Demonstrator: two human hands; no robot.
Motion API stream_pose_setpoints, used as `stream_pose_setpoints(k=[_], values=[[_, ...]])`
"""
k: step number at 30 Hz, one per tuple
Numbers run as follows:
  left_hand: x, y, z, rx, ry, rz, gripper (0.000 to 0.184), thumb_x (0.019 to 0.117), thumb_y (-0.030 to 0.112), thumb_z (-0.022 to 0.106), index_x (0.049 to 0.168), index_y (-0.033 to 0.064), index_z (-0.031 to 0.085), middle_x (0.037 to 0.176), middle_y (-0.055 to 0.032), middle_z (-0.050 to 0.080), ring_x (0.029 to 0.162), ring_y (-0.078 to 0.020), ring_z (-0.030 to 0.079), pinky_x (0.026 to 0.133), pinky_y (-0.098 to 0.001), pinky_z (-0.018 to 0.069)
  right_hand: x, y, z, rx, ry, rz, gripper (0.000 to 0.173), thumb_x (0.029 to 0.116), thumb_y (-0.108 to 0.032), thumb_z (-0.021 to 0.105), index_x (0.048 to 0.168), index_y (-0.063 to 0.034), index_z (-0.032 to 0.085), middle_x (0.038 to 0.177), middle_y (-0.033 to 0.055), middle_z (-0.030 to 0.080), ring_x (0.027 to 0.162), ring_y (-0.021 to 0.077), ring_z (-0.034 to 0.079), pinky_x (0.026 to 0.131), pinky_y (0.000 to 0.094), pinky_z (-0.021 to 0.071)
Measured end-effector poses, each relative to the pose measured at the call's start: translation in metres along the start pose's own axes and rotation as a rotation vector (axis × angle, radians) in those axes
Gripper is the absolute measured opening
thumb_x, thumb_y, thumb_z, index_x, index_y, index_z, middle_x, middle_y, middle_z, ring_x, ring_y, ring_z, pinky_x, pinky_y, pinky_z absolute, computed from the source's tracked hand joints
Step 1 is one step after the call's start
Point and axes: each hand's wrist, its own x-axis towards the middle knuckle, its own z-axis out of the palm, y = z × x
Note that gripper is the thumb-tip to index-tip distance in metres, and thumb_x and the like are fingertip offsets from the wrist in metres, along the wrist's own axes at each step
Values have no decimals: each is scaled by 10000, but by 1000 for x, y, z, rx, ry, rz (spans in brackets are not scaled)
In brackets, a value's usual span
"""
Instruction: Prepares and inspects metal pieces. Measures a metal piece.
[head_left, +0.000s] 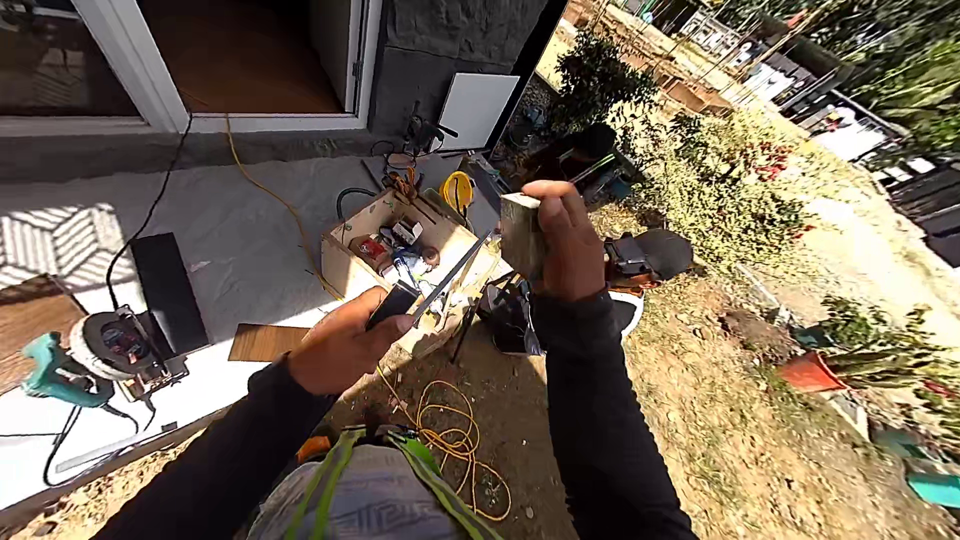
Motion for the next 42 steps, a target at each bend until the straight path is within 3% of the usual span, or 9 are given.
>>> stream_pose_setpoints(k=[5,10,15,17,19,29,32,37,42], values=[[-49,-60,-93,-28,523,210,344,829,571,778,808,254,646,613,95,630,513,-49,606,514,-237,552,-84,136,49,214,102,704,405,1108,-321,371,1208,-18,620,934,102,706,824,195,699,749,406,614],[-80,-131,-147,-73,794,403,126,916,311,754,942,329,632,813,149,694,706,-45,679,702,-271,610,-146,244,137,320,116,1242,385,1090,-302,491,1263,31,575,1007,169,681,868,232,679,767,445,594],[-59,-225,-156,-72,971,269,189,879,103,688,937,259,599,1053,79,713,1080,-147,678,1023,-416,540,-136,325,204,-271,-752,1208,432,1128,-208,384,1433,62,528,1474,248,538,1399,305,498,1188,445,361],[-52,-265,-152,-24,1056,114,188,852,56,638,945,189,543,1092,55,693,1113,-132,654,1004,-379,533,-111,356,233,-593,-1207,1048,447,1108,-162,400,1508,28,457,1559,253,450,1484,373,396,1234,527,287],[-50,-292,-146,35,1074,-11,176,840,22,608,960,113,517,1070,42,684,1122,-109,646,1025,-357,522,-97,401,266,-658,-1327,1022,460,1105,-172,423,1512,41,449,1575,262,424,1496,395,369,1241,538,266],[-47,-307,-161,113,1081,-65,137,933,200,678,1032,290,645,1203,63,721,1207,-177,653,1050,-391,530,-24,549,387,-156,-638,1491,447,1086,-237,505,1415,65,529,1405,292,570,1304,402,575,1088,553,475],[-40,-286,-136,61,1176,-270,179,910,119,642,1055,202,580,1228,40,710,1186,-156,666,964,-357,586,-32,561,370,3,-669,1535,488,1119,-362,425,1432,-5,538,1328,242,646,1210,369,641,1022,536,501],[-21,-238,-98,-2,1186,-957,526,1026,206,543,1462,-22,359,1147,-96,662,850,-134,726,699,-302,630,-110,583,266,-443,-1392,1223,499,1051,-338,559,1397,21,581,1396,268,595,1339,393,553,1135,579,414],[-59,-245,-72,-440,908,-706,1124,708,479,882,1568,131,247,1407,-102,605,1154,-309,682,751,-465,639,-156,548,202,-570,-1487,1311,615,1054,-430,519,1481,11,506,1518,259,493,1454,378,436,1206,562,321]])
